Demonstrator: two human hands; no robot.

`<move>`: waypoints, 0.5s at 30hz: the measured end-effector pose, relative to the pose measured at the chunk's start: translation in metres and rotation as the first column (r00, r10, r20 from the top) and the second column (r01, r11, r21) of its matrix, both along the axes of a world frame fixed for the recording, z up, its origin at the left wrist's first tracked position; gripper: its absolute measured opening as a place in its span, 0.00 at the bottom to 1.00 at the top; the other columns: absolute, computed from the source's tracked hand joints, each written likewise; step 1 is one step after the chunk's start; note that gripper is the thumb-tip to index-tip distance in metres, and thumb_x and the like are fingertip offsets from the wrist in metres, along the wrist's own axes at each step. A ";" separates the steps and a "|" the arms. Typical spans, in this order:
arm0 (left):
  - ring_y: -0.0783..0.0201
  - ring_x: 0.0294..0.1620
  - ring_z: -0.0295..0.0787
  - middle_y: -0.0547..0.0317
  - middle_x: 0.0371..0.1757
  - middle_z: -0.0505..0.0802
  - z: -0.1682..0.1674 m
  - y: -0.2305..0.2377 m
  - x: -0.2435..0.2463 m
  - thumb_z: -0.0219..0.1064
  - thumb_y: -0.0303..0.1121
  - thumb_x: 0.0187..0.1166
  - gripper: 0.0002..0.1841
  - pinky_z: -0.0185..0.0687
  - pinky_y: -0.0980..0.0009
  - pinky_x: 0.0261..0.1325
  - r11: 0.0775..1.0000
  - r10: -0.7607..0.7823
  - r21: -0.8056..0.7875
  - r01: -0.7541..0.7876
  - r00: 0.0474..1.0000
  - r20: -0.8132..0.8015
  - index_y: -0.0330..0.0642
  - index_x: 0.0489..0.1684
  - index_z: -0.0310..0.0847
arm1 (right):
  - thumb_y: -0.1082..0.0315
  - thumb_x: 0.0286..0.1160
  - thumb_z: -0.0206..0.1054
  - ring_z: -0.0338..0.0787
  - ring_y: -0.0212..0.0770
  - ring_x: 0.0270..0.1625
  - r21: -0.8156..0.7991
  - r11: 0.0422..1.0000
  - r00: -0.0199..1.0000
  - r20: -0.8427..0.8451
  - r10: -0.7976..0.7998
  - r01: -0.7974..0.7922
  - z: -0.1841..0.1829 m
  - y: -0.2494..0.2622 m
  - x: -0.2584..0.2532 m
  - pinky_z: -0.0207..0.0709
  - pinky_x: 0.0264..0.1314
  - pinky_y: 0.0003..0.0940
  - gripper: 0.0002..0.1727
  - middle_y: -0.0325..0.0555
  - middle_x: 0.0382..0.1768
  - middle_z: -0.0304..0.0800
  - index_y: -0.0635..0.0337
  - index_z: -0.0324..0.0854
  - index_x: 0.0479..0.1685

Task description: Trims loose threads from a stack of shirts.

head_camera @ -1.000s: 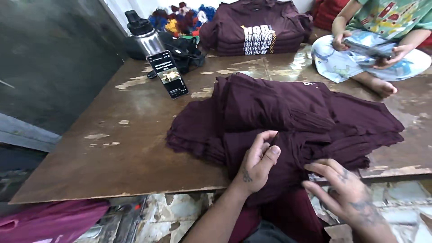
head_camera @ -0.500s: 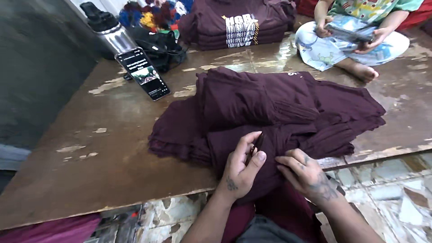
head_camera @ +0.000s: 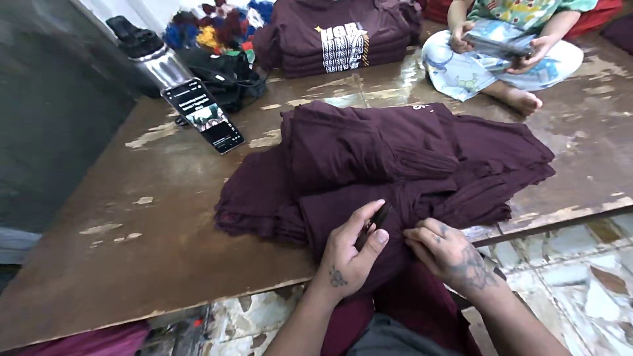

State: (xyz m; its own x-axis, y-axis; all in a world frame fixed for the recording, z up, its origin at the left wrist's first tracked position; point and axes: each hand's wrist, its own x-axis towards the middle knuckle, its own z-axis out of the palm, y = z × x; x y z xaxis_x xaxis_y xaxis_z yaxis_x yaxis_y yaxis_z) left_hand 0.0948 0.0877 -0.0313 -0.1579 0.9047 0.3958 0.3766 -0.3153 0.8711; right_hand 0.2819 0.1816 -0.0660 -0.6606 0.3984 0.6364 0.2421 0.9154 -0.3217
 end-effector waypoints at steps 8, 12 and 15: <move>0.78 0.32 0.82 0.55 0.40 0.90 -0.002 -0.005 -0.004 0.55 0.39 0.90 0.26 0.82 0.80 0.38 1.000 -0.018 0.005 0.018 1.000 0.017 0.20 0.72 0.74 | 0.52 0.93 0.50 0.85 0.34 0.28 -0.092 0.993 0.992 0.091 0.087 -0.079 0.019 0.010 0.061 0.78 0.32 0.27 0.23 0.44 0.24 0.83 0.57 0.79 0.34; 0.80 0.29 0.81 0.60 0.36 0.88 0.006 0.002 -0.001 0.56 0.35 0.88 0.24 0.80 0.82 0.33 1.000 -0.017 0.022 0.016 0.996 0.084 0.18 0.70 0.74 | 0.47 0.92 0.53 0.86 0.40 0.38 -0.048 0.991 0.991 -0.033 0.127 -0.128 0.030 0.002 0.051 0.79 0.60 0.35 0.26 0.47 0.24 0.78 0.58 0.72 0.27; 0.80 0.30 0.82 0.61 0.36 0.88 0.005 0.010 0.004 0.56 0.33 0.88 0.24 0.81 0.83 0.33 0.997 0.000 0.076 -0.011 0.989 0.147 0.14 0.67 0.73 | 0.57 0.88 0.59 0.89 0.45 0.52 -0.069 0.994 0.996 -0.027 0.081 -0.083 0.021 0.000 0.015 0.82 0.60 0.35 0.14 0.53 0.46 0.88 0.58 0.82 0.53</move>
State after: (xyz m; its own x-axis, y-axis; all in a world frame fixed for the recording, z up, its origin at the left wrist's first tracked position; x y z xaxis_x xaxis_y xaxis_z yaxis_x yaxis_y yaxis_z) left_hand 0.0983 0.0975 -0.0268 -0.2243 0.8715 0.4361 0.2486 -0.3815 0.8903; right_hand 0.2970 0.1813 -0.0446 -0.6778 0.3878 0.6246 0.1586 0.9067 -0.3908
